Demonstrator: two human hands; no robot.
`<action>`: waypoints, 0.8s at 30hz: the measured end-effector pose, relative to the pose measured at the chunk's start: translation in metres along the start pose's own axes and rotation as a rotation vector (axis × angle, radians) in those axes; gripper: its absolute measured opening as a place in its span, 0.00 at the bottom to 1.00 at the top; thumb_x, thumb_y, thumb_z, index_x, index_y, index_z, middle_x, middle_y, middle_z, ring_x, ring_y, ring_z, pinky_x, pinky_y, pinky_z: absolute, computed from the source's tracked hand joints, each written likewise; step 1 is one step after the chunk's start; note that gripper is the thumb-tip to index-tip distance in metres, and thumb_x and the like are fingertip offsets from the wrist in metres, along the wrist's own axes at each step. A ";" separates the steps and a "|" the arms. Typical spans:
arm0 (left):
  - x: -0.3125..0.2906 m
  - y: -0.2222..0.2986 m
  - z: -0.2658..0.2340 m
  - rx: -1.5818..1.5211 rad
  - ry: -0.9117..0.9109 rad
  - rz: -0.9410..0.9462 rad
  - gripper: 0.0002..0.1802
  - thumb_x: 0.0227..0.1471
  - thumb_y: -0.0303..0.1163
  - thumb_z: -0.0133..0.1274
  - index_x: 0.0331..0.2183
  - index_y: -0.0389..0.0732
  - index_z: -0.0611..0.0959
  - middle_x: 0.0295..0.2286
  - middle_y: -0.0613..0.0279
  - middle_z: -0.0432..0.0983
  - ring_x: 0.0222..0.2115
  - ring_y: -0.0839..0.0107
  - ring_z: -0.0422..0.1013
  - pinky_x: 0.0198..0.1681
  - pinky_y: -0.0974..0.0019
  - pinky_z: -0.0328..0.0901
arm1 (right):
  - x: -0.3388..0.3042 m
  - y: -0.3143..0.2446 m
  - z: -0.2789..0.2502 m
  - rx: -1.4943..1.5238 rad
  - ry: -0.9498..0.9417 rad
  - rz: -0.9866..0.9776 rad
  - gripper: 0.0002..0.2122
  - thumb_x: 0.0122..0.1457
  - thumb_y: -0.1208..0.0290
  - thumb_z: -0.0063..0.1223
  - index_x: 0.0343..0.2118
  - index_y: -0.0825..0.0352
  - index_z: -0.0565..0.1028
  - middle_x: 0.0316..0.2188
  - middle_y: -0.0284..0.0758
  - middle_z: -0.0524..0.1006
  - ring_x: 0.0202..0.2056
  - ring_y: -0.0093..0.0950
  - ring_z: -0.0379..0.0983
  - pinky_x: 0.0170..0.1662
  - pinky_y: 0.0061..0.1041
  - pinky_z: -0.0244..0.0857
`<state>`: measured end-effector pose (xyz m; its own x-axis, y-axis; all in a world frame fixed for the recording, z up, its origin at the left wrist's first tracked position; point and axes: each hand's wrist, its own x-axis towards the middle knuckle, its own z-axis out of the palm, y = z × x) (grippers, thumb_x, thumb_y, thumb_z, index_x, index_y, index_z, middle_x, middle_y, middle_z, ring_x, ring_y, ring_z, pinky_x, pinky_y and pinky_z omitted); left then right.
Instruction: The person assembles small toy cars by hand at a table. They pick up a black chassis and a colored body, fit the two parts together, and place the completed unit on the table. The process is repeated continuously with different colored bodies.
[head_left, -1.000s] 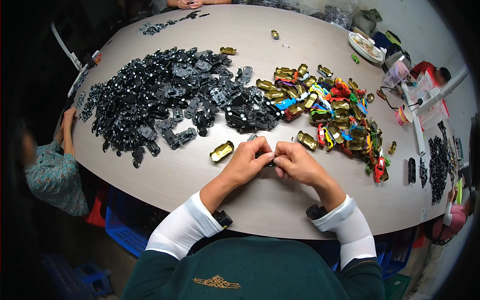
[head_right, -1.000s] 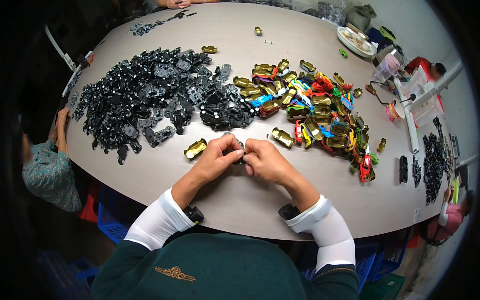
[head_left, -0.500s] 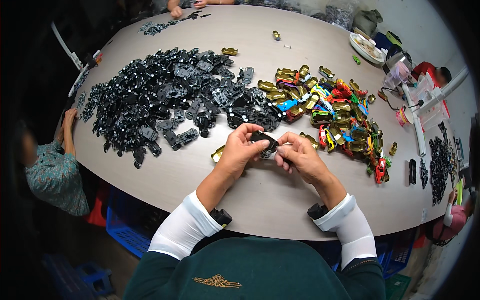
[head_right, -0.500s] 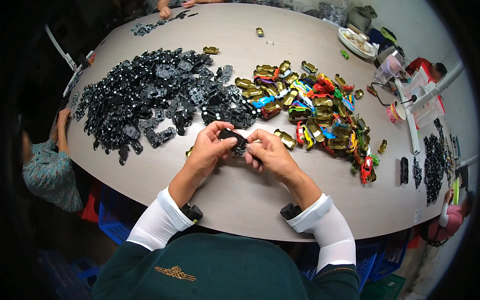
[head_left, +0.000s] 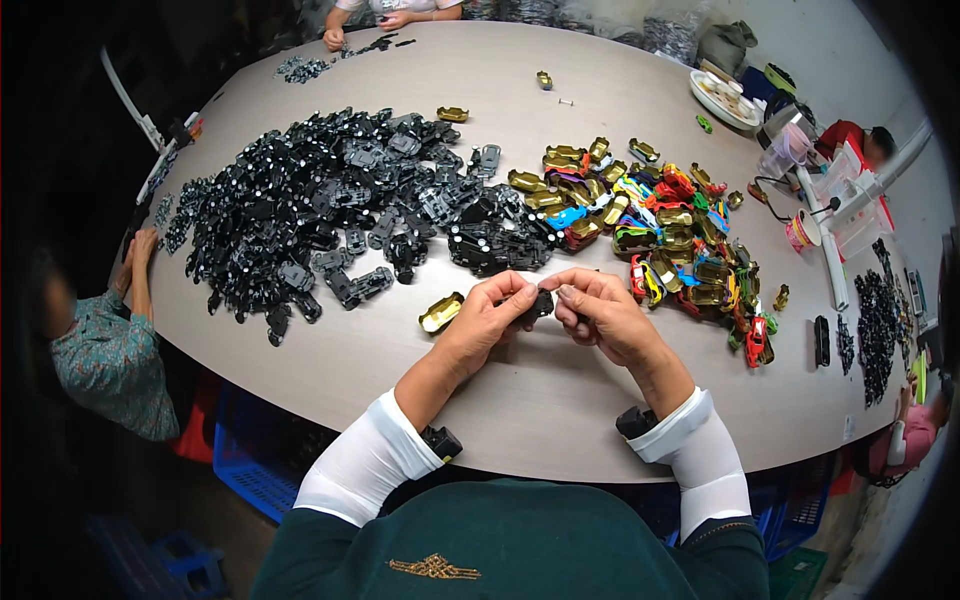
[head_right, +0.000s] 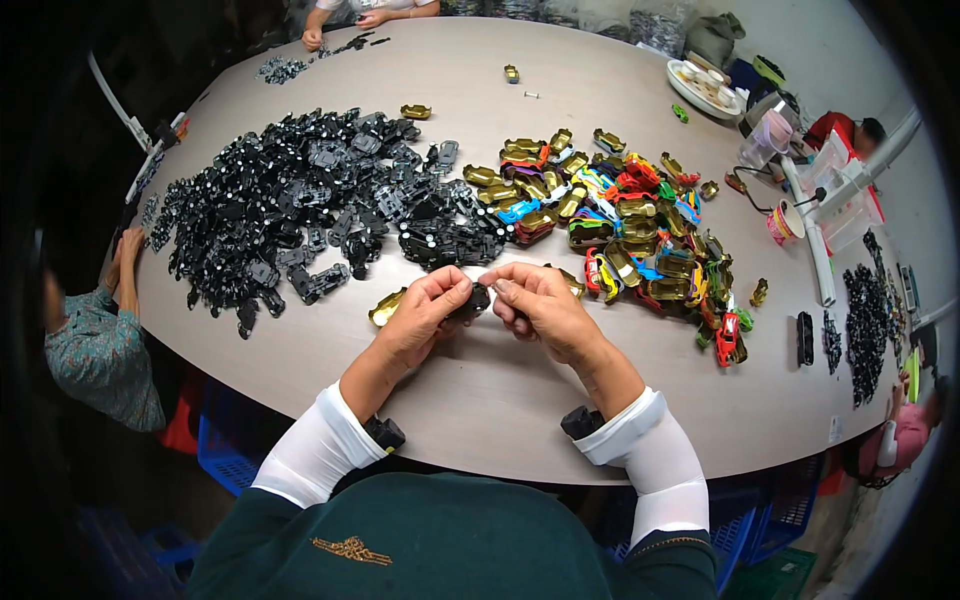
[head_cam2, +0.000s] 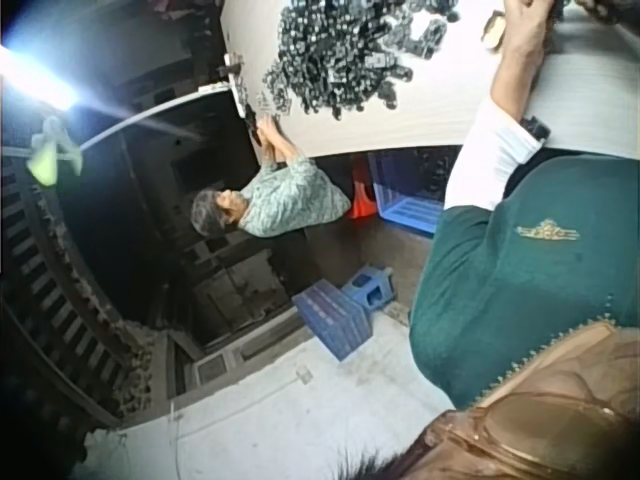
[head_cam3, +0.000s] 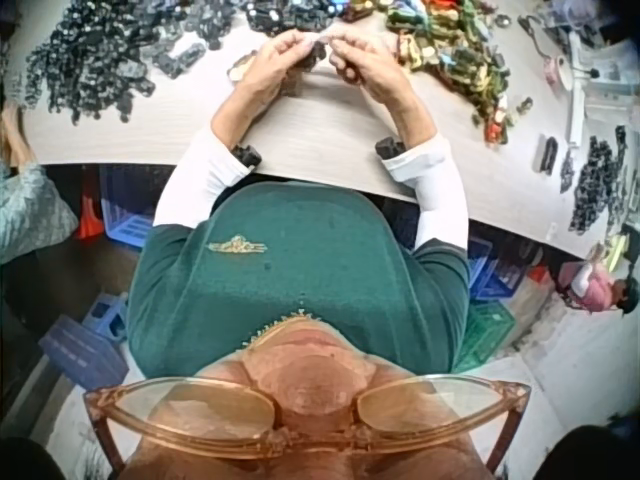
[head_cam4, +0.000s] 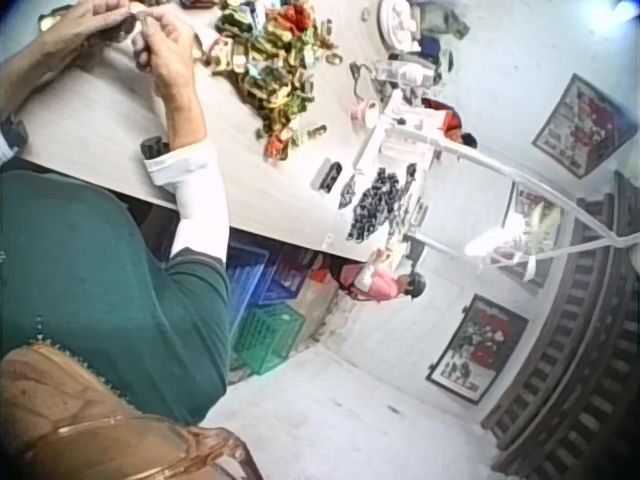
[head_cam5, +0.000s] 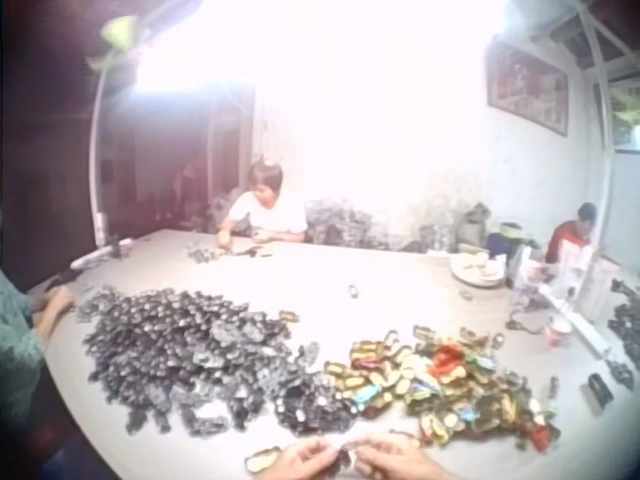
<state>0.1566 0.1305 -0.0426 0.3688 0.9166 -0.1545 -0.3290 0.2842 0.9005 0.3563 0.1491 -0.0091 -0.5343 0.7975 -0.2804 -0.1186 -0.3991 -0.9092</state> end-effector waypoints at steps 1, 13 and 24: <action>-0.001 0.000 0.002 -0.010 0.018 -0.014 0.11 0.59 0.41 0.51 0.33 0.45 0.75 0.25 0.73 0.72 0.21 0.87 0.64 0.19 0.85 0.54 | 0.000 0.000 0.001 0.020 -0.015 0.006 0.09 0.63 0.68 0.48 0.42 0.66 0.73 0.19 0.24 0.68 0.16 0.11 0.57 0.17 0.11 0.47; -0.002 -0.003 0.003 -0.021 0.039 -0.022 0.11 0.59 0.40 0.51 0.27 0.46 0.74 0.22 0.75 0.70 0.19 0.89 0.63 0.17 0.86 0.51 | -0.001 0.004 0.005 0.134 -0.082 -0.013 0.07 0.63 0.68 0.50 0.35 0.67 0.71 0.20 0.26 0.70 0.15 0.11 0.56 0.16 0.11 0.46; 0.002 -0.017 0.001 0.532 0.141 0.269 0.11 0.58 0.34 0.53 0.26 0.40 0.76 0.20 0.74 0.69 0.20 0.87 0.62 0.23 0.80 0.58 | 0.009 0.033 0.000 -0.480 0.062 -0.284 0.05 0.62 0.72 0.50 0.32 0.68 0.73 0.17 0.26 0.70 0.14 0.11 0.56 0.16 0.12 0.46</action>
<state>0.1636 0.1270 -0.0583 0.2026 0.9754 0.0873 0.0975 -0.1088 0.9893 0.3475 0.1429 -0.0410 -0.4853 0.8743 -0.0083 0.1514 0.0747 -0.9857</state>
